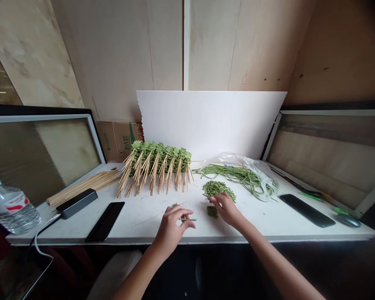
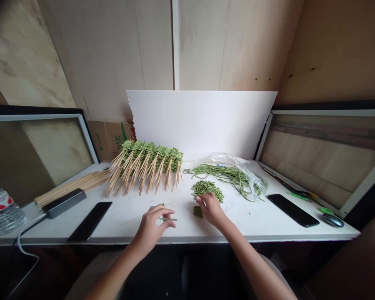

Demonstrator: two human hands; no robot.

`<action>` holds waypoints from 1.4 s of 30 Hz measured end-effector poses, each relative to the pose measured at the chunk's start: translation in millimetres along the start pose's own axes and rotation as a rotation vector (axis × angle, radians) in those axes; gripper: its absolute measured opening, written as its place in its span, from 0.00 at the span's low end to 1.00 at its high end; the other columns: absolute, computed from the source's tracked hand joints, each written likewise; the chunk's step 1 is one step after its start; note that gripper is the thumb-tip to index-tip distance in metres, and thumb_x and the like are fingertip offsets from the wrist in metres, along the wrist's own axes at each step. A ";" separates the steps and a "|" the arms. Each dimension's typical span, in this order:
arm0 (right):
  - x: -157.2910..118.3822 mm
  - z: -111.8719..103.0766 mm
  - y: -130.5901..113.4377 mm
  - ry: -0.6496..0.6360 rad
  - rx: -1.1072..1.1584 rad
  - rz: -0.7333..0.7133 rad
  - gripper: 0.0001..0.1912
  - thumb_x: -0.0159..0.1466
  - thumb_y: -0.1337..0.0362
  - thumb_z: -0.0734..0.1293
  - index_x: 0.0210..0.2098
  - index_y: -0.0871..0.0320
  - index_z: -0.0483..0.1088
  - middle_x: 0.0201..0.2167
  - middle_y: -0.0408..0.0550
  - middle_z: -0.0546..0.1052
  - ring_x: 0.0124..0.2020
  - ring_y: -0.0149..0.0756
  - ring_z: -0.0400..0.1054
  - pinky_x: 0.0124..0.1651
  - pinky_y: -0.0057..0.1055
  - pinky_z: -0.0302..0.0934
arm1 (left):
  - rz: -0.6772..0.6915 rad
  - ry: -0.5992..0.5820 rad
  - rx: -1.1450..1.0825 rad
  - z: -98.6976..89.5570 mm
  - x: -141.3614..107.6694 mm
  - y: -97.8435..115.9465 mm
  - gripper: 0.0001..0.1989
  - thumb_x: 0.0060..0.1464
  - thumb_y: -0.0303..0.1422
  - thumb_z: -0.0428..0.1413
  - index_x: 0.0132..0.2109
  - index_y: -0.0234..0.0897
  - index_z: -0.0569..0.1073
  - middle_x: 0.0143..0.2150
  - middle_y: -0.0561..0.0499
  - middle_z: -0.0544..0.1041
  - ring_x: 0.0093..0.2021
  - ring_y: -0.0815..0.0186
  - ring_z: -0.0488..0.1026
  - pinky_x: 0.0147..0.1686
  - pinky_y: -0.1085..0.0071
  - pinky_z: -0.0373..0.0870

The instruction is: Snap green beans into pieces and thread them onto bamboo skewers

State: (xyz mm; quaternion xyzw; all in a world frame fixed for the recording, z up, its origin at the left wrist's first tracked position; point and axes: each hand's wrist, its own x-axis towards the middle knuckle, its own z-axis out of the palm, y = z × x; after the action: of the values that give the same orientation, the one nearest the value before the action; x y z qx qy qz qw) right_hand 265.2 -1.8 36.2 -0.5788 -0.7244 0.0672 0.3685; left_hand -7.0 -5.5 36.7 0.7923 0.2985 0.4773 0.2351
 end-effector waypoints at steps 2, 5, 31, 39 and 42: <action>-7.5 -9.9 -28.0 -0.019 0.113 -0.019 0.24 0.73 0.46 0.59 0.43 0.54 0.81 0.38 0.54 0.82 0.46 0.50 0.70 0.49 0.46 0.66 | 0.060 0.033 0.051 -1.2 -0.7 4.2 0.14 0.53 0.31 0.70 0.47 0.40 0.82 0.36 0.49 0.81 0.41 0.58 0.75 0.45 0.63 0.72; -22.5 -16.9 -73.9 -0.146 0.344 0.002 0.21 0.72 0.47 0.62 0.43 0.53 0.81 0.46 0.52 0.82 0.46 0.45 0.73 0.44 0.38 0.67 | 0.119 0.062 0.070 -1.1 -2.8 10.4 0.15 0.55 0.29 0.69 0.49 0.40 0.81 0.37 0.48 0.81 0.41 0.58 0.75 0.44 0.63 0.72; -43.5 1.1 -105.8 -0.003 0.375 -0.197 0.12 0.70 0.71 0.61 0.35 0.52 0.73 0.31 0.50 0.76 0.42 0.47 0.63 0.43 0.44 0.63 | -0.128 -0.080 -0.107 9.5 -6.4 26.8 0.12 0.60 0.22 0.55 0.30 0.38 0.75 0.28 0.51 0.76 0.33 0.63 0.72 0.39 0.69 0.66; -41.7 -3.8 -97.3 0.090 0.531 -0.118 0.10 0.70 0.59 0.68 0.32 0.51 0.76 0.31 0.48 0.77 0.42 0.45 0.66 0.49 0.43 0.62 | -0.243 -0.167 -0.327 7.4 -1.1 4.2 0.11 0.63 0.33 0.57 0.32 0.35 0.78 0.28 0.49 0.80 0.32 0.63 0.77 0.39 0.68 0.72; -30.1 -11.0 -70.1 0.218 0.453 -0.030 0.11 0.67 0.52 0.71 0.35 0.51 0.80 0.35 0.50 0.81 0.43 0.47 0.69 0.44 0.42 0.63 | -0.189 -0.127 -0.088 8.4 4.0 -15.6 0.09 0.61 0.35 0.60 0.35 0.37 0.81 0.34 0.47 0.83 0.37 0.59 0.79 0.42 0.65 0.72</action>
State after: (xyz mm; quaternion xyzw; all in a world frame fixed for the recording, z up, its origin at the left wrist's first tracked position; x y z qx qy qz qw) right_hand 218.4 -54.6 67.1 -0.4742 -0.6554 0.1595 0.5658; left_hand -1.8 7.6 25.3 0.7782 0.3350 0.4146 0.3322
